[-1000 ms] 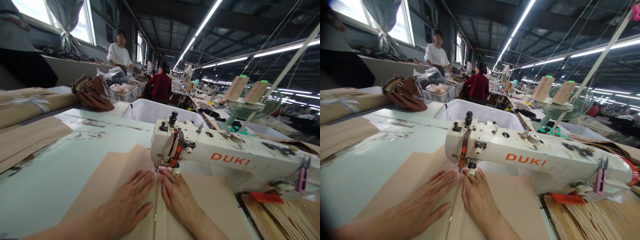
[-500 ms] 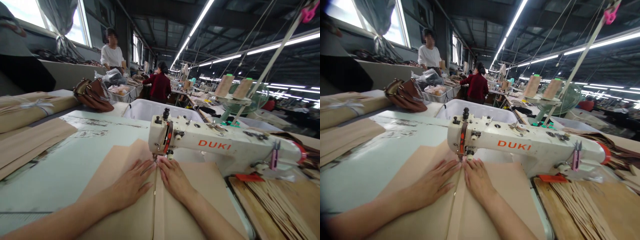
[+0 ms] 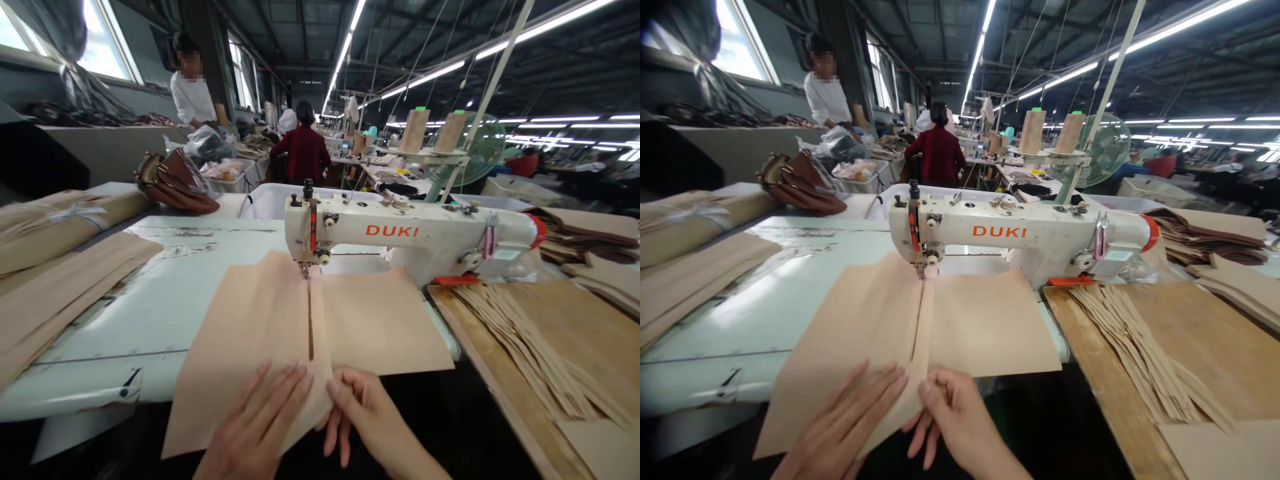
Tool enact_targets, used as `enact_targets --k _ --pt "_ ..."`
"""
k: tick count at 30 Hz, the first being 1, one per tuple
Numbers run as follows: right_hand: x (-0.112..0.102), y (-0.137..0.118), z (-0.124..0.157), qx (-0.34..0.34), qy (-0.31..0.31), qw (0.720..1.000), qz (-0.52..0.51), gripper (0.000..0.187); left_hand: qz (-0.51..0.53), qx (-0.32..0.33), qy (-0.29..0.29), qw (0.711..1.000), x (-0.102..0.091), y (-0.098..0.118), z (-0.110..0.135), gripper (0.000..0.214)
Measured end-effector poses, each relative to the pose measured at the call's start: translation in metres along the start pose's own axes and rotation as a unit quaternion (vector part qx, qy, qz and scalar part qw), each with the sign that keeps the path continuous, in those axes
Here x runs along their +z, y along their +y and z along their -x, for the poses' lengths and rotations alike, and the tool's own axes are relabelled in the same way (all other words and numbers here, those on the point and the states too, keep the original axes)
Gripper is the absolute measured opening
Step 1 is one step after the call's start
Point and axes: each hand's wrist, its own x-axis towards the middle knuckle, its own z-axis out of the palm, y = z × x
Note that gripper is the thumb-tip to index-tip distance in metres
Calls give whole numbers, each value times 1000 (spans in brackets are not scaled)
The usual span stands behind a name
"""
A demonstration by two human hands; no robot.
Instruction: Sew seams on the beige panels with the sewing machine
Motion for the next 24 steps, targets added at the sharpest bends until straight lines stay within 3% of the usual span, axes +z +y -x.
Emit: enact_targets --k 2,5,6,8,10,12,15,19,24 --pt "-7 -22 -1 -88 59 985 138 50 39 -37 21 998 -27 -11 -14 60" --pt "-14 -33 -5 -236 119 880 395 22 96 -135 2 986 -61 -28 -37 42" --pt "-14 -30 -7 -261 106 849 446 25 116 -165 -9 979 -69 -32 -43 37" --pt "-13 -20 -11 -275 68 822 494 43 153 -210 -34 965 -78 -38 -53 36" --pt "-11 -9 -16 -275 57 815 508 47 177 -233 -50 955 -82 -40 -58 38" --pt "-9 -2 -21 -291 71 813 499 37 192 -243 -53 949 -82 -40 -61 39" --pt "-6 2 -27 -330 128 833 426 18 210 -247 -56 944 -83 -38 -64 39" --pt "1 12 -30 -355 192 849 340 17 220 -247 -69 941 -84 -33 -63 37" --pt "-2 23 -30 -386 156 824 385 21 228 -232 -81 942 -78 -30 -57 35"
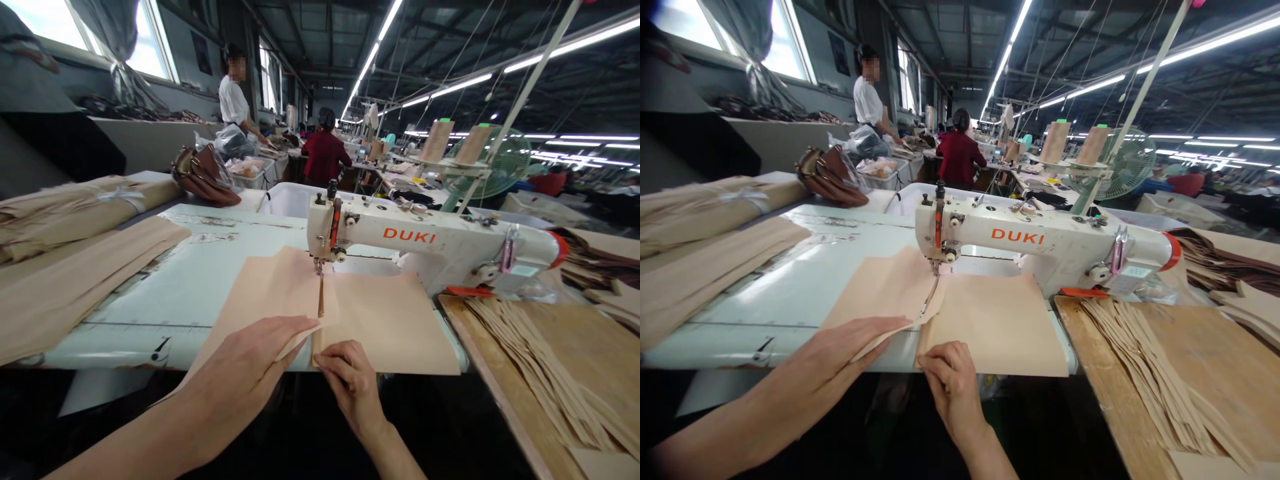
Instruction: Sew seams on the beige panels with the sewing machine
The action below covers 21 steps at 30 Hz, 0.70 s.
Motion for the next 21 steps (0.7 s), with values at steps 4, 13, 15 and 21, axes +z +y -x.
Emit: enact_targets --k 4,13,15,21 --pt "-4 2 -2 -24 -5 999 21 22 5 29 -9 1000 6 -6 4 35" --pt "-4 2 0 -26 -11 999 28 22 13 26 -6 1000 7 -9 9 38" --pt "-4 2 1 -25 -13 999 30 21 10 19 -5 1000 7 -9 8 37" --pt "-6 -2 1 -33 -25 997 62 16 -82 87 17 993 22 -10 18 46"
